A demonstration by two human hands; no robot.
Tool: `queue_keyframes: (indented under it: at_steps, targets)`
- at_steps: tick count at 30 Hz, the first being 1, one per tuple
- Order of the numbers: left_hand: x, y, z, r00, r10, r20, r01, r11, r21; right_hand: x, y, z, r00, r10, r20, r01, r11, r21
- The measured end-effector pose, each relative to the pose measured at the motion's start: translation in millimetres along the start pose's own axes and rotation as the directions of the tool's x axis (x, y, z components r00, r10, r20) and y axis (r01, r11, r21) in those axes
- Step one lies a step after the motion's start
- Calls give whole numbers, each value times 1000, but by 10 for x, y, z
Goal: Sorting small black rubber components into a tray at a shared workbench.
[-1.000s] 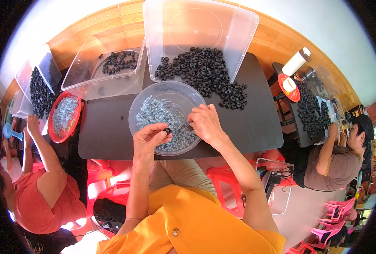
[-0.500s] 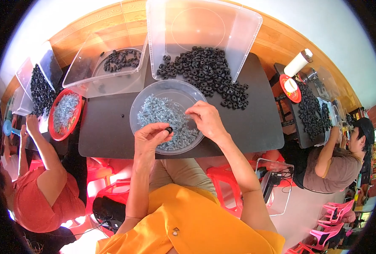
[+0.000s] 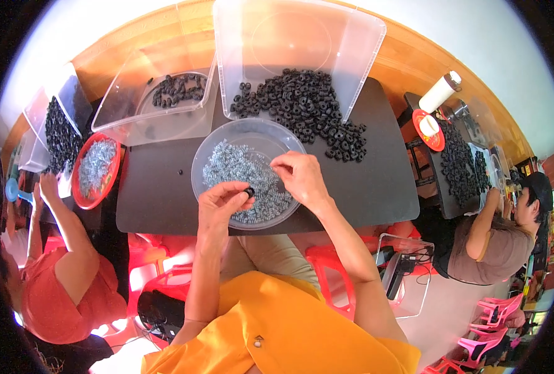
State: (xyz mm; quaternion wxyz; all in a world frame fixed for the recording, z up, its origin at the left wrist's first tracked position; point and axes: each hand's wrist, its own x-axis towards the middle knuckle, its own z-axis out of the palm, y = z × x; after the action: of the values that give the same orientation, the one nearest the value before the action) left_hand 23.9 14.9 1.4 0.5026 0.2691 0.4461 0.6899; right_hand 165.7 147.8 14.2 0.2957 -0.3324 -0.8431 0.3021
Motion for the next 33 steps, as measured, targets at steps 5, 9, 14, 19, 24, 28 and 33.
queue_keyframes:
  at_steps: [5,9,14,19,24,28,33]
  targets:
    - [76,32,30,1000,18,-15,-17,997,70,-62,-147,-64,968,213,134,-249,737,629]
    - [175,-14,-3,999,-1,40,-5,989,147,-103,-251,-55,965,203,167,-261,672,693]
    - [170,-10,42,994,90,70,-96,992,87,-140,-331,-52,983,151,102,-178,679,712]
    - [116,22,76,997,77,32,-77,997,-3,-164,-362,-26,998,58,27,-62,770,635]
    - [110,14,63,986,160,38,-164,976,145,-180,-393,-26,1000,0,-9,4,849,529]
    - [105,8,80,986,162,43,-168,960,226,-189,-465,-46,997,-50,-62,69,938,340]
    - [94,-38,57,991,135,-7,-131,971,199,-176,-508,-32,999,-20,-49,35,945,325]
